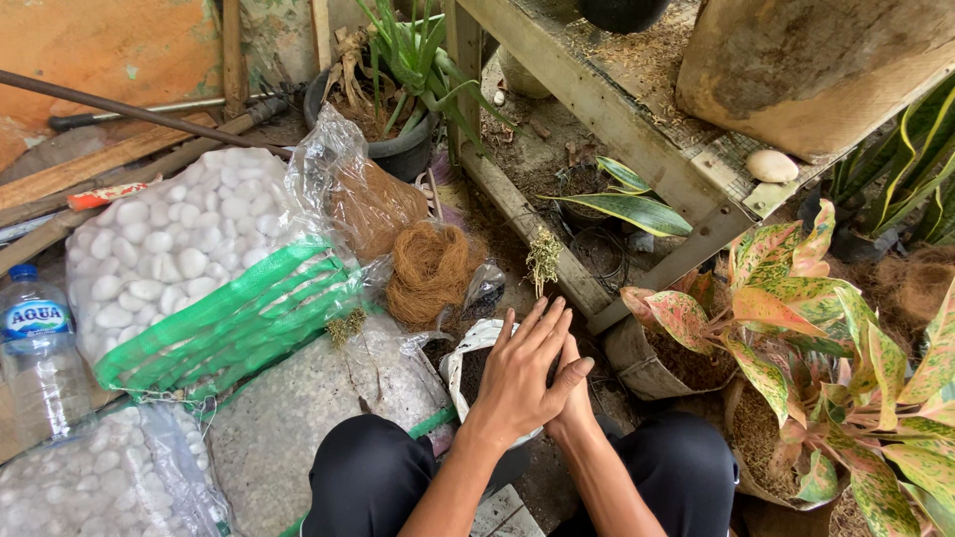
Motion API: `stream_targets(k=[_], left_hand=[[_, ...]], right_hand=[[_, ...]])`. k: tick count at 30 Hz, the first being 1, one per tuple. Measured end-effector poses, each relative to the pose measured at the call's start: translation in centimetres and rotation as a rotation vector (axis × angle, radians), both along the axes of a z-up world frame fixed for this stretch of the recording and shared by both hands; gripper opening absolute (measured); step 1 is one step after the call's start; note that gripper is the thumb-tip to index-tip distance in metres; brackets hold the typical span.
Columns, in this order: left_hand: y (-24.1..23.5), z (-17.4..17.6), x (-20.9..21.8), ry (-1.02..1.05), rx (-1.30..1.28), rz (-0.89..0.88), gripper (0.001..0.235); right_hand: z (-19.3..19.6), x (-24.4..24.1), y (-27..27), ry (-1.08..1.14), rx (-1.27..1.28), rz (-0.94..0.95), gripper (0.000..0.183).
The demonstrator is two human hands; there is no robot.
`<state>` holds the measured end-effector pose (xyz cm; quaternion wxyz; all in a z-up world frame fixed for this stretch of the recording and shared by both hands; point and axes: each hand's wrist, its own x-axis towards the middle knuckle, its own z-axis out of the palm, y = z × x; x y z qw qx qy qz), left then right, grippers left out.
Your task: The person packs soil around a small plant's root ball by hand, repeatedly scooping soil from a white sack and pressing it into a fabric pouch to form a compact soil ball. The person continues to add and compress soil around the plant throughout the clip.
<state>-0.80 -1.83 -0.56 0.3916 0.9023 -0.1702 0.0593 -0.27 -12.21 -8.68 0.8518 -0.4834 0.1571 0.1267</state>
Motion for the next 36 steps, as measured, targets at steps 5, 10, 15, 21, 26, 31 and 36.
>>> stream_targets(k=[5, 10, 15, 21, 26, 31, 36], left_hand=[[0.0, -0.1, 0.1, -0.019, 0.022, 0.0, 0.095], [0.6, 0.5, 0.4, 0.042, -0.111, 0.024, 0.092], [1.2, 0.7, 1.5, 0.263, -0.393, 0.283, 0.083], [0.3, 0.4, 2.0, 0.425, -0.315, 0.415, 0.071], [-0.3, 0.6, 2.2, 0.524, -0.287, 0.427, 0.06], [-0.4, -0.1, 1.9, 0.291, -0.292, 0.417, 0.052], [-0.3, -1.0, 2.0, 0.374, -0.197, 0.367, 0.052]], right_hand=[[0.1, 0.3, 0.1, -0.055, 0.016, 0.012, 0.067], [2.3, 0.6, 0.4, 0.16, -0.063, -0.014, 0.073], [3.1, 0.7, 1.5, 0.211, 0.078, -0.084, 0.072], [1.6, 0.1, 2.4, 0.212, -0.088, -0.118, 0.054], [0.0, 0.3, 1.9, 0.114, -0.17, -0.129, 0.055], [-0.7, 0.1, 1.9, 0.11, -0.151, -0.169, 0.05], [-0.5, 0.1, 1.8, 0.177, -0.176, -0.164, 0.051]])
